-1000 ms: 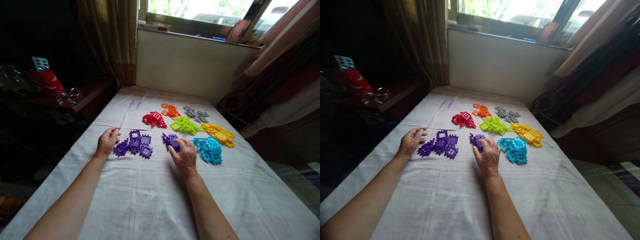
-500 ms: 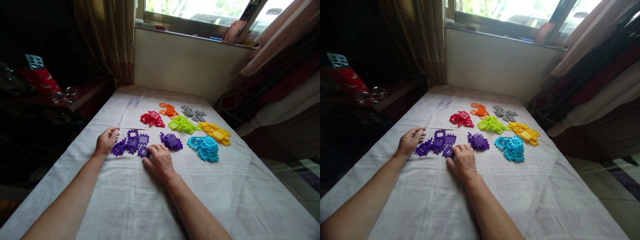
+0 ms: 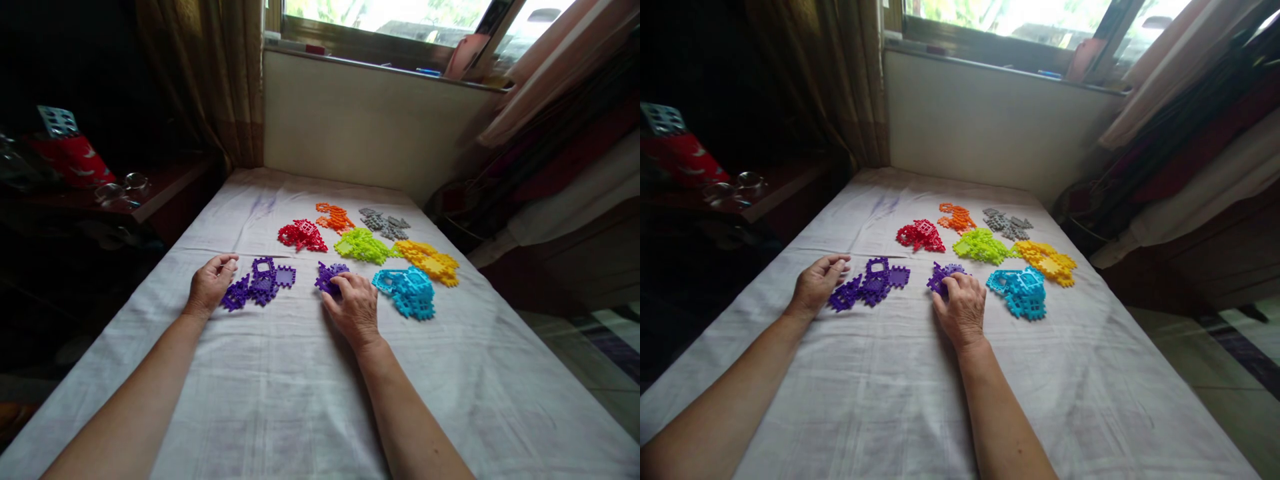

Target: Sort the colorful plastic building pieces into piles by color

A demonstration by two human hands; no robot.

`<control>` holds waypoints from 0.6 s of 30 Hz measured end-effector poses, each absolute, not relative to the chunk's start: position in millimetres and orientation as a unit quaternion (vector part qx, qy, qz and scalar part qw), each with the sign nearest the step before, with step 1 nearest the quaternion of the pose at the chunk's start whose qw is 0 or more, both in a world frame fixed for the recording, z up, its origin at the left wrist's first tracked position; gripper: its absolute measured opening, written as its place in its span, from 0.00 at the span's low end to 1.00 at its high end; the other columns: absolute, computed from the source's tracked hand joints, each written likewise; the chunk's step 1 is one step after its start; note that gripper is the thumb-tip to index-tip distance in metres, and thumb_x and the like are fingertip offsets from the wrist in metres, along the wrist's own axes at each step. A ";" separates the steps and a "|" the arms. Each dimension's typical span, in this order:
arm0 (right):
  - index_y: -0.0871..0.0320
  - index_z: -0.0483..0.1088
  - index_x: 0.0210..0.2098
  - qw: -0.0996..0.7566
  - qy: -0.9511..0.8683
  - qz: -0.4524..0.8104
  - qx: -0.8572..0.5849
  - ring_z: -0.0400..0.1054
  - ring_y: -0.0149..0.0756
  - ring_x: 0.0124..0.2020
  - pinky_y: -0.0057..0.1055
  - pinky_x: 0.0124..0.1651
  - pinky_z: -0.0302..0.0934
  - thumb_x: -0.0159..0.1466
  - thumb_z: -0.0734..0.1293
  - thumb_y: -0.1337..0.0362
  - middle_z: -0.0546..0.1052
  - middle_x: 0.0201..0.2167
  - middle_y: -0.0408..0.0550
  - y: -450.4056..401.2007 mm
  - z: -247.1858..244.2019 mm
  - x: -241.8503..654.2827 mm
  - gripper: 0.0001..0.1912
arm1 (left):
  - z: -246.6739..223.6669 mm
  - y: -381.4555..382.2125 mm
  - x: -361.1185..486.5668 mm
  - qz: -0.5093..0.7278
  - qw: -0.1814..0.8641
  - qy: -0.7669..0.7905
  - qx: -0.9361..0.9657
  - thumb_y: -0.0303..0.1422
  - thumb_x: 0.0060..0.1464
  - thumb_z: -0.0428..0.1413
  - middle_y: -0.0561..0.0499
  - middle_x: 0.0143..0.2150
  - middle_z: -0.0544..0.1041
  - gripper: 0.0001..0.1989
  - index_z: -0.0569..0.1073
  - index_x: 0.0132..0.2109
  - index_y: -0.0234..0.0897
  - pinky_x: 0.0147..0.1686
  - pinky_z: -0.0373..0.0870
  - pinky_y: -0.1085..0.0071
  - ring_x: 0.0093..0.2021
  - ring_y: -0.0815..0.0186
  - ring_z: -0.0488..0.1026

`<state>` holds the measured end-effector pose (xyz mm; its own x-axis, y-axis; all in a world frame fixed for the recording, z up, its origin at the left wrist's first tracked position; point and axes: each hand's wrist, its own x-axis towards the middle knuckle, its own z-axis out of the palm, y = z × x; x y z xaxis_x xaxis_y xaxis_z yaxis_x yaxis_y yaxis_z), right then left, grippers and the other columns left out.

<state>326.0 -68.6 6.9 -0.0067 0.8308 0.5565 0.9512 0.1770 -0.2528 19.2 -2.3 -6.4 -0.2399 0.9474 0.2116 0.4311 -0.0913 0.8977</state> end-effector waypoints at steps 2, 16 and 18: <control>0.53 0.76 0.41 0.307 -0.701 -0.104 -0.635 0.65 0.45 0.48 0.40 0.51 0.52 0.60 0.70 0.59 0.77 0.47 0.50 -69.2 5.8 326.0 0.10 | -7.3 -2.3 19.1 0.479 0.256 0.624 0.562 0.51 0.52 0.53 0.47 0.35 0.80 0.26 0.77 0.47 0.36 0.33 0.75 0.69 0.37 0.61 0.79; 0.52 0.73 0.51 0.185 -0.795 -0.006 -0.578 0.58 0.49 0.62 0.47 0.61 0.50 0.60 0.70 0.56 0.71 0.60 0.53 -34.9 36.7 279.3 0.20 | -4.2 -3.0 19.7 0.457 0.247 0.634 0.572 0.51 0.53 0.51 0.46 0.36 0.81 0.26 0.77 0.47 0.38 0.32 0.73 0.71 0.39 0.60 0.79; 0.52 0.72 0.53 0.150 -0.807 0.015 -0.571 0.56 0.50 0.64 0.49 0.62 0.49 0.60 0.70 0.55 0.71 0.60 0.53 -28.6 36.3 271.3 0.22 | -4.4 -2.7 19.9 0.458 0.246 0.635 0.572 0.51 0.53 0.51 0.47 0.35 0.81 0.25 0.77 0.47 0.38 0.31 0.73 0.71 0.38 0.60 0.79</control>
<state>271.3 -28.6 36.3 -0.3030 0.9262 0.2245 0.9173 0.3473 -0.1948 19.9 -2.7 -4.4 -0.2254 0.9511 0.2111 0.4996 -0.0732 0.8632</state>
